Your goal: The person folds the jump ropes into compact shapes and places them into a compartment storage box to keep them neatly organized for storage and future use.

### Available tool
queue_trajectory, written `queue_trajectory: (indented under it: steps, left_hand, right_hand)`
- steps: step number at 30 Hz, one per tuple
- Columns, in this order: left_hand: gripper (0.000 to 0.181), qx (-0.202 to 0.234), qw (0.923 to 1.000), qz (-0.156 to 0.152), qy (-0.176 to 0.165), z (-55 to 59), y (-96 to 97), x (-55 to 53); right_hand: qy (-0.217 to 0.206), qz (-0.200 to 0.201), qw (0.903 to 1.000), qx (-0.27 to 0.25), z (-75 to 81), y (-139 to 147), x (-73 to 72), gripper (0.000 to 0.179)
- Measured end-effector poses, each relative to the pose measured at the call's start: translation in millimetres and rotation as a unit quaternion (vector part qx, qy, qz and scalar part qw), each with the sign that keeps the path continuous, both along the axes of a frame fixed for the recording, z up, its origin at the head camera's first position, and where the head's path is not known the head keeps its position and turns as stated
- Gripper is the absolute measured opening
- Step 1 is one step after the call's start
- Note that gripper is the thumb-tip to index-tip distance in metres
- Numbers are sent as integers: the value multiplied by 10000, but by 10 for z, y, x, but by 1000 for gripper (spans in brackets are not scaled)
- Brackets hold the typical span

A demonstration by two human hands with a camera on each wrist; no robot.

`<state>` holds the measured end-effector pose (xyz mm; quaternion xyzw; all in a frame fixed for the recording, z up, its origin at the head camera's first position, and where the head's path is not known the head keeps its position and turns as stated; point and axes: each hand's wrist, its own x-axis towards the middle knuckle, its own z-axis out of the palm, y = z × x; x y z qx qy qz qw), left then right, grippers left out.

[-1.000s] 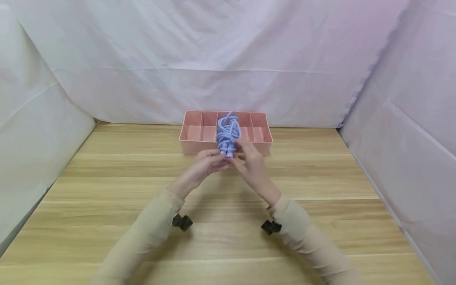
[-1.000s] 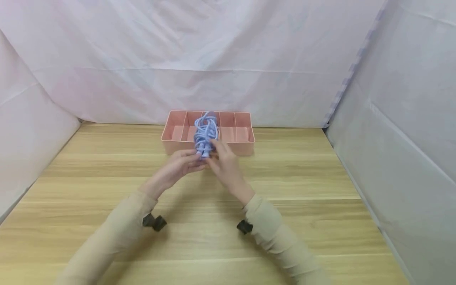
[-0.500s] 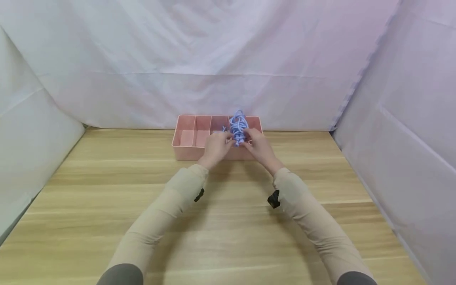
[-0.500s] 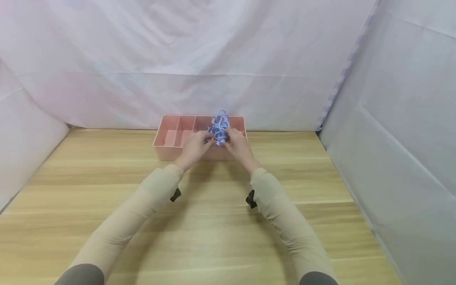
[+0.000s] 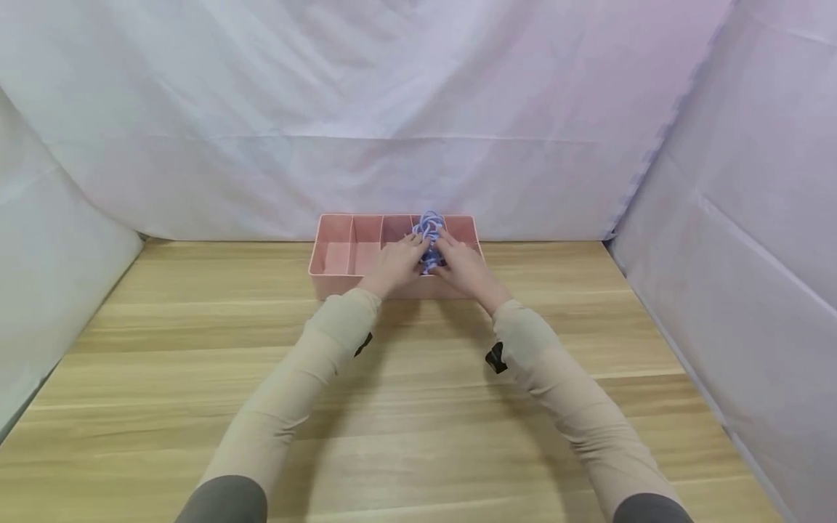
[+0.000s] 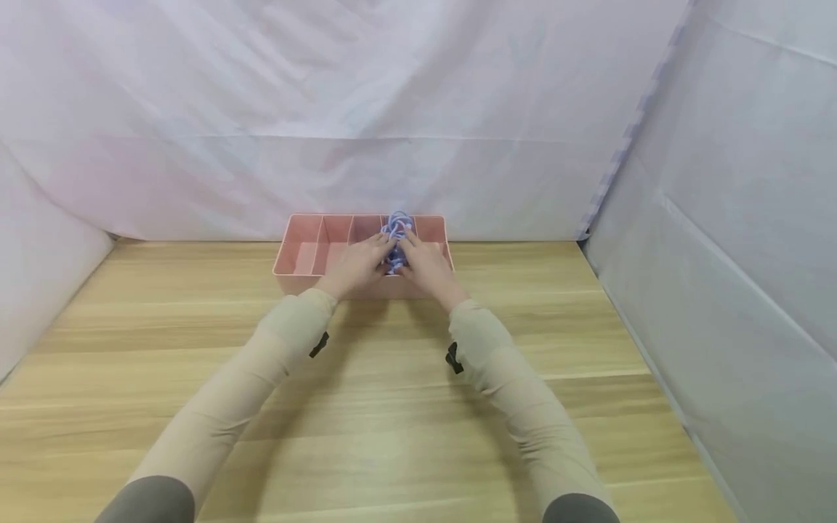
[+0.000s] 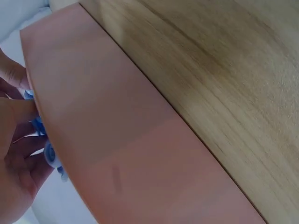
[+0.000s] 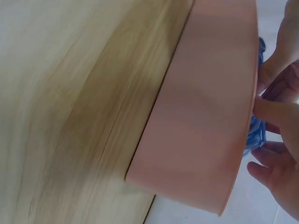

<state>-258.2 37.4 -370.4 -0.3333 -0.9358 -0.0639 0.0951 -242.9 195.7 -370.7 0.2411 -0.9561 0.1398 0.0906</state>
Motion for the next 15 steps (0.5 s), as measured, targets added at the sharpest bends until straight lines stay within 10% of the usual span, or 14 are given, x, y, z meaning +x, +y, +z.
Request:
queue_trajectory:
  steps: [6, 15]
  left_hand:
    - [42, -1011, 9938, 137, 451, -87, 43, 67]
    - [44, -35, 9991, 168, 380, -204, -34, 202]
  right_hand:
    - [-514, 4, 9967, 633, -196, -56, 71, 47]
    - [-427, -589, 9933, 897, -306, -1, 136, 58]
